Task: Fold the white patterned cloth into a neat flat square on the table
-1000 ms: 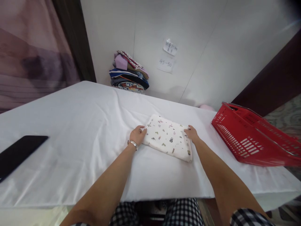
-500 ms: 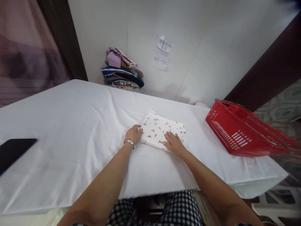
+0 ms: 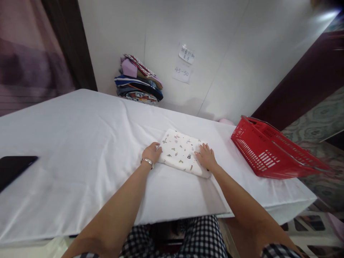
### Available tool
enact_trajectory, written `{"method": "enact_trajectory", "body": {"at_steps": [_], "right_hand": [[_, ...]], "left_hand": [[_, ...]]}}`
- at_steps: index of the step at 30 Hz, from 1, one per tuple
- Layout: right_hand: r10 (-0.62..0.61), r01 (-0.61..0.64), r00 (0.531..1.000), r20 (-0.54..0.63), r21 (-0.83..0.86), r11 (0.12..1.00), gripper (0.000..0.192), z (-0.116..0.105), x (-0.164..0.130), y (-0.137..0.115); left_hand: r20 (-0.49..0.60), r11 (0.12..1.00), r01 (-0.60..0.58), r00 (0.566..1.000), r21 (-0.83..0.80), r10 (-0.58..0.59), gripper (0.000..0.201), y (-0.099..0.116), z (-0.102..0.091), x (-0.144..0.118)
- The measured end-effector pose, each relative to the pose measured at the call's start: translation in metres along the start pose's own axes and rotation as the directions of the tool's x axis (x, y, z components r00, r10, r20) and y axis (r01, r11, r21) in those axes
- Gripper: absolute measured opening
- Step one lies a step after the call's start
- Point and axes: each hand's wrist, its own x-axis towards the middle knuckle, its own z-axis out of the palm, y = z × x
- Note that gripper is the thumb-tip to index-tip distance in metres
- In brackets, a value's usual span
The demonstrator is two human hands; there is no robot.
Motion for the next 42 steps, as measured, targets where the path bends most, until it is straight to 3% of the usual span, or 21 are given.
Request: {"method": "enact_trajectory", "body": {"at_steps": [5, 12, 17, 22, 31, 37, 42], "right_hand": [[0.11, -0.109, 0.992, 0.067, -0.017, 0.994, 0.067, 0.01, 0.035, 0.006], [0.142, -0.128, 0.982, 0.127, -0.117, 0.985, 0.069, 0.008, 0.041, 0.007], [-0.009, 0.017, 0.997, 0.081, -0.109, 0.994, 0.068, 0.002, 0.058, -0.033], [-0.212, 0.22, 0.969, 0.125, -0.05, 0.974, 0.067, 0.01, 0.082, -0.076], [-0.186, 0.192, 0.975, 0.124, -0.038, 0.981, 0.066, 0.02, 0.097, -0.088], [-0.283, 0.287, 0.952, 0.118, -0.013, 0.958, 0.068, 0.025, 0.114, -0.124], [-0.285, 0.287, 0.949, 0.138, 0.005, 0.958, 0.068, 0.03, 0.124, -0.125]], "left_hand": [[0.011, 1.0, -0.002, 1.0, 0.019, 0.002, 0.03, 0.0, -0.001, 0.0], [0.016, 0.999, 0.014, 1.0, 0.039, -0.015, 0.03, 0.002, -0.002, -0.001], [0.011, 0.999, 0.019, 1.0, 0.028, -0.019, 0.029, 0.003, -0.002, -0.002], [0.002, 1.0, 0.022, 1.0, -0.003, -0.022, 0.027, 0.0, 0.0, -0.002], [-0.011, 0.999, 0.025, 1.0, -0.023, -0.025, 0.025, -0.003, 0.004, -0.002], [-0.021, 0.999, 0.028, 0.999, -0.027, -0.029, 0.025, -0.003, 0.003, -0.003], [-0.023, 0.998, 0.029, 0.999, -0.05, -0.03, 0.025, -0.003, 0.003, -0.004]]}}
